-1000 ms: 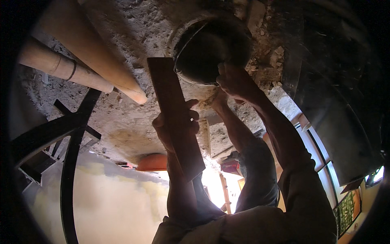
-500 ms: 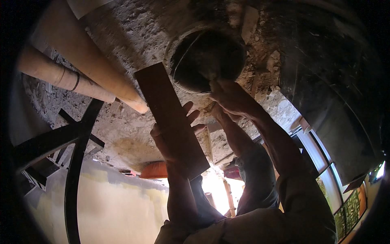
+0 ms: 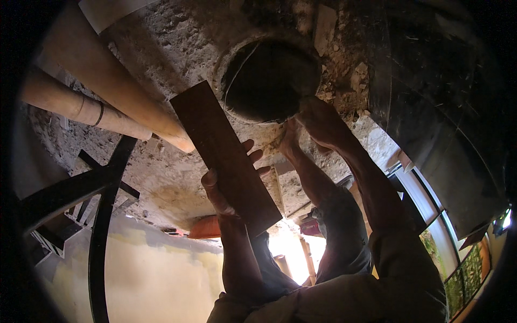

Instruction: The person applies mortar onto the back of a rectangular tile using a trowel, scooping the mixture from a bucket and spreading it across the tile surface.

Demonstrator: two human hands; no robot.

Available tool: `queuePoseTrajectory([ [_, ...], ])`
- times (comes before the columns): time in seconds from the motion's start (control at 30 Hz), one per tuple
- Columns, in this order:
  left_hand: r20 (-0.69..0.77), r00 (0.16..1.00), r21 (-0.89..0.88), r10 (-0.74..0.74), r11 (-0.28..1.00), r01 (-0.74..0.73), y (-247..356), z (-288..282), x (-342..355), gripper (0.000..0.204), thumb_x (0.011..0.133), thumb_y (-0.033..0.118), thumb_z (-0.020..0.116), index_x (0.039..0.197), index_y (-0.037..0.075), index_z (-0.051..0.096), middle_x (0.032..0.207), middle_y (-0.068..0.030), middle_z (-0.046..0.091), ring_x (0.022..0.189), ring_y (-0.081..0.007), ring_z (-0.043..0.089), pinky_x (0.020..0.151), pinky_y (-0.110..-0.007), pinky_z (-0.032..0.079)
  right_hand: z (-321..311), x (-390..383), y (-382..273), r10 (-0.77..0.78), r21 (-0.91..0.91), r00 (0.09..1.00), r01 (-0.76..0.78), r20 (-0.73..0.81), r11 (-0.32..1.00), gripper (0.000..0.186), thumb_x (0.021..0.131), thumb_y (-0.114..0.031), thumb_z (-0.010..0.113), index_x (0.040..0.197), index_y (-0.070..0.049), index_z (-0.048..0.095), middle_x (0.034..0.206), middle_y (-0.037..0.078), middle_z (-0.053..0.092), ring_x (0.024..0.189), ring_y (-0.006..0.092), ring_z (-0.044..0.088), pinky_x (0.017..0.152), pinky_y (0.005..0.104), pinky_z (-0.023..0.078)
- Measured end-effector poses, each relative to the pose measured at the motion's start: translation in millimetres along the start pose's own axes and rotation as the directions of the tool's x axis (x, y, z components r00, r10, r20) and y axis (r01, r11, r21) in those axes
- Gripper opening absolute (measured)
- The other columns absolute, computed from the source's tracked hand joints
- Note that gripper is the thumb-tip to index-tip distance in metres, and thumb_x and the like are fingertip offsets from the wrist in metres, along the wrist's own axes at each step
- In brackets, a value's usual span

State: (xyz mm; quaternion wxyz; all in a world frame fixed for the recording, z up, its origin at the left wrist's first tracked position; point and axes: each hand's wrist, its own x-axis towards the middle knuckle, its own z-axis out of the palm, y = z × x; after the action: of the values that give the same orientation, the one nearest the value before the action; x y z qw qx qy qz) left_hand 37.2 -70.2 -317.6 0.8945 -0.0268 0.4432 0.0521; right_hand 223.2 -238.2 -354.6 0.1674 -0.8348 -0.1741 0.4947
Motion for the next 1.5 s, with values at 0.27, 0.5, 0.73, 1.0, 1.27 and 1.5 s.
queuePoseTrajectory([
  [0.27,-0.102,0.995,0.152,0.011,0.988,0.005,-6.7,8.9,1.8,0.082,0.074,0.046,0.061,0.137,0.001,0.033,0.126,-0.0227,0.049,0.108,-0.0372,0.055,0.087,-0.05,0.05,28.1,34.5,-4.9,0.112,0.534,0.989,-0.148,0.101,0.832,0.021,0.083,-0.015,0.057,0.093,0.004,0.057,0.08,0.021,0.058,0.064,0.0268,0.06,0.052,0.0382,0.047],
  [0.5,-0.121,0.993,0.191,-0.004,0.981,0.027,-12.0,7.0,5.0,0.077,0.076,0.046,0.057,0.136,0.002,0.034,0.123,-0.0213,0.051,0.107,-0.0357,0.056,0.087,-0.047,0.05,30.4,35.6,-1.6,0.23,0.883,0.91,-0.398,0.345,0.25,0.017,0.083,-0.02,0.062,0.086,-0.005,0.055,0.066,0.006,0.055,0.045,0.0131,0.05,0.038,0.0292,0.041],
  [0.73,-0.188,0.982,0.249,0.001,0.967,0.046,-15.9,9.2,7.2,0.076,0.078,0.046,0.053,0.136,0.002,0.033,0.123,-0.0201,0.051,0.108,-0.0354,0.055,0.089,-0.048,0.049,37.4,37.4,-14.8,0.274,0.928,0.902,-0.366,0.335,0.069,0.019,0.084,-0.023,0.062,0.088,-0.006,0.054,0.067,0.005,0.055,0.046,0.0111,0.051,0.037,0.0255,0.04],
  [1.0,-0.187,0.982,0.203,-0.032,0.977,0.07,-18.3,-4.3,8.5,0.074,0.075,0.042,0.057,0.134,0.002,0.036,0.121,-0.0184,0.052,0.11,-0.0315,0.055,0.088,-0.047,0.05,34.7,5.9,15.5,0.168,0.927,0.954,-0.284,0.248,0.245,0.025,0.082,-0.012,0.06,0.103,-0.001,0.055,0.069,0.004,0.052,0.047,0.0117,0.049,0.04,0.0256,0.04],
  [1.27,-0.134,0.991,0.216,0.008,0.976,0.021,-10.3,18.7,7.5,0.067,0.076,0.043,0.058,0.125,-0.001,0.045,0.108,-0.016,0.059,0.094,-0.0276,0.06,0.082,-0.04,0.051,-1.8,-38.5,59.3,-0.04,0.709,0.992,-0.056,0.117,0.703,0.041,0.078,-0.006,0.06,0.117,0.001,0.052,0.071,0.003,0.053,0.049,0.0117,0.051,0.042,0.027,0.041],
  [1.5,-0.288,0.923,0.526,0.256,0.848,-0.071,-9.4,33.1,-11.7,0.056,0.08,0.034,0.057,0.121,-0.003,0.049,0.107,-0.0139,0.06,0.092,-0.0243,0.061,0.081,-0.034,0.051,-53.8,-130.8,49.3,0.052,0.813,0.961,-0.259,0.273,0.522,0.055,0.071,0.0,0.07,0.123,0.0,0.051,0.074,0.003,0.054,0.053,0.0108,0.052,0.045,0.0267,0.044],
])
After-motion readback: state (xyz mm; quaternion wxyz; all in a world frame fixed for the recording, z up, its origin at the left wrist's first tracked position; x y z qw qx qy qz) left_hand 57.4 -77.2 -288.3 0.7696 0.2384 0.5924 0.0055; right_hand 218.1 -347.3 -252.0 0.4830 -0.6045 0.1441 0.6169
